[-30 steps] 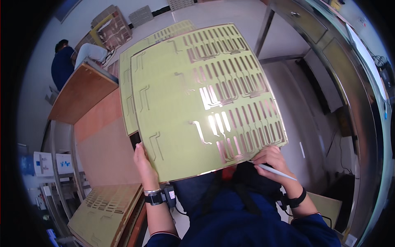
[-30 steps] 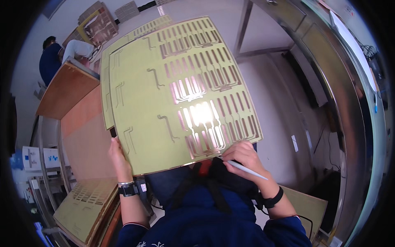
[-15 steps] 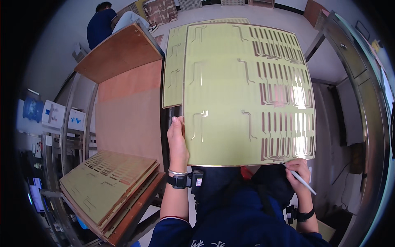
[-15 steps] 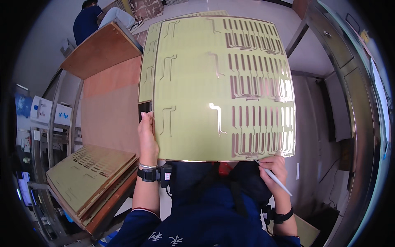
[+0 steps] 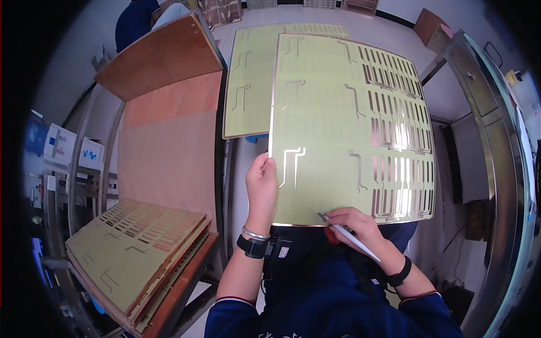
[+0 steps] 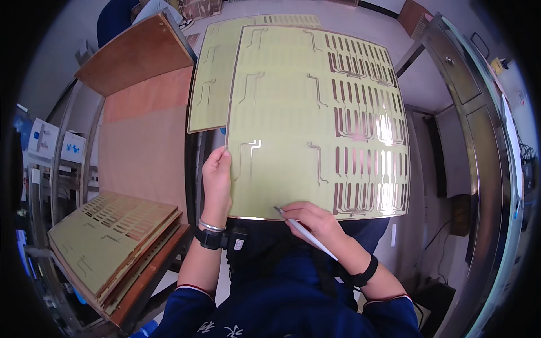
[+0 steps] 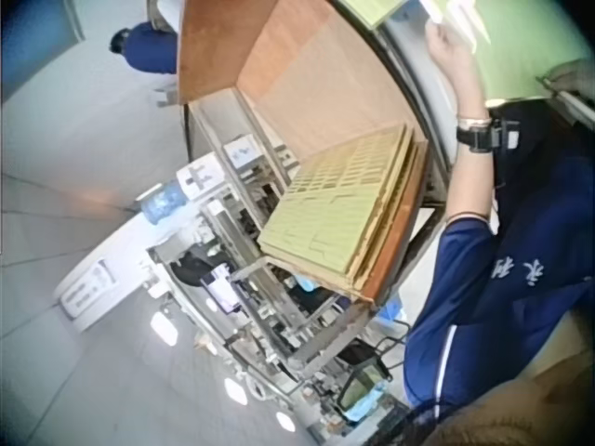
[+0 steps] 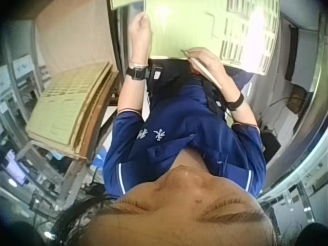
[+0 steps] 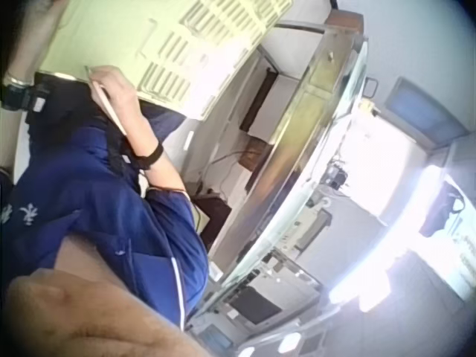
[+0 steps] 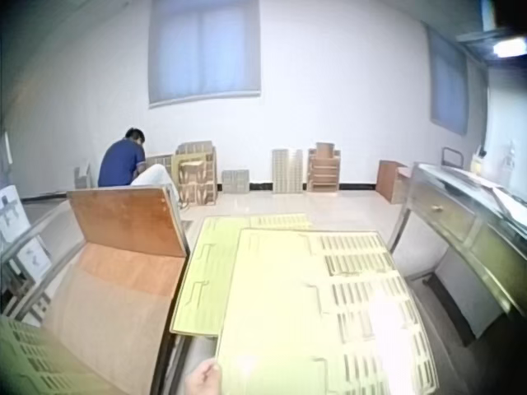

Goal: Marking specific lines on metal fabrication sheets using a pen or stylus.

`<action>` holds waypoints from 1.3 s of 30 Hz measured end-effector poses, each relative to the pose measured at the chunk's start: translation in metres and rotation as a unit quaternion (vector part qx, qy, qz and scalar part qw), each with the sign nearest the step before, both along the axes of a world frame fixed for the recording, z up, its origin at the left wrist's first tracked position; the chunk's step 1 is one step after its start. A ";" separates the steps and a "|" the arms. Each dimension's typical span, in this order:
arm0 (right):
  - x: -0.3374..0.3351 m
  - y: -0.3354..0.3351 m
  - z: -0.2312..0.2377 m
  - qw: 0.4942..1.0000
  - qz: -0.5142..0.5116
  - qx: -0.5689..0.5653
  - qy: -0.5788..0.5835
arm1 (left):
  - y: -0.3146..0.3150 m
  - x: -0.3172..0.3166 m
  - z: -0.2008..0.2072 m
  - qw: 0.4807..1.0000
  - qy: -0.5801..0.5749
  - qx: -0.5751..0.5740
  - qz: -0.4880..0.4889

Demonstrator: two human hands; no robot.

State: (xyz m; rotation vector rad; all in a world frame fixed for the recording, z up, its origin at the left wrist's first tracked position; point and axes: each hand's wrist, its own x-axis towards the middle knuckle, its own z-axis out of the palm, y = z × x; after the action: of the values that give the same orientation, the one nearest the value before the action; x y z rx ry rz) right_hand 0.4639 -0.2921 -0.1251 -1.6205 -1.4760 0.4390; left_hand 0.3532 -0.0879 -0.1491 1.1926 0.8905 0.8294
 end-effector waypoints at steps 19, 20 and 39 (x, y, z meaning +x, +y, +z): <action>-0.003 0.009 -0.016 0.993 0.004 0.052 -0.105 | -0.002 -0.005 -0.008 1.000 -0.019 -0.015 -0.006; -0.003 0.009 -0.018 0.993 -0.003 0.054 -0.108 | -0.001 -0.006 -0.009 1.000 -0.013 -0.010 -0.010; 0.046 -0.020 -0.017 0.980 -0.184 -0.016 0.066 | -0.002 -0.009 -0.016 0.988 0.077 0.129 0.042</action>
State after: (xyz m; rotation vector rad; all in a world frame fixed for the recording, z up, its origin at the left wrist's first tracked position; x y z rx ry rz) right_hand 0.5097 -0.3125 -0.1417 -1.8060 -1.0441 0.3519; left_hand 0.3441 -0.0902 -0.1650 1.4697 0.9854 0.9513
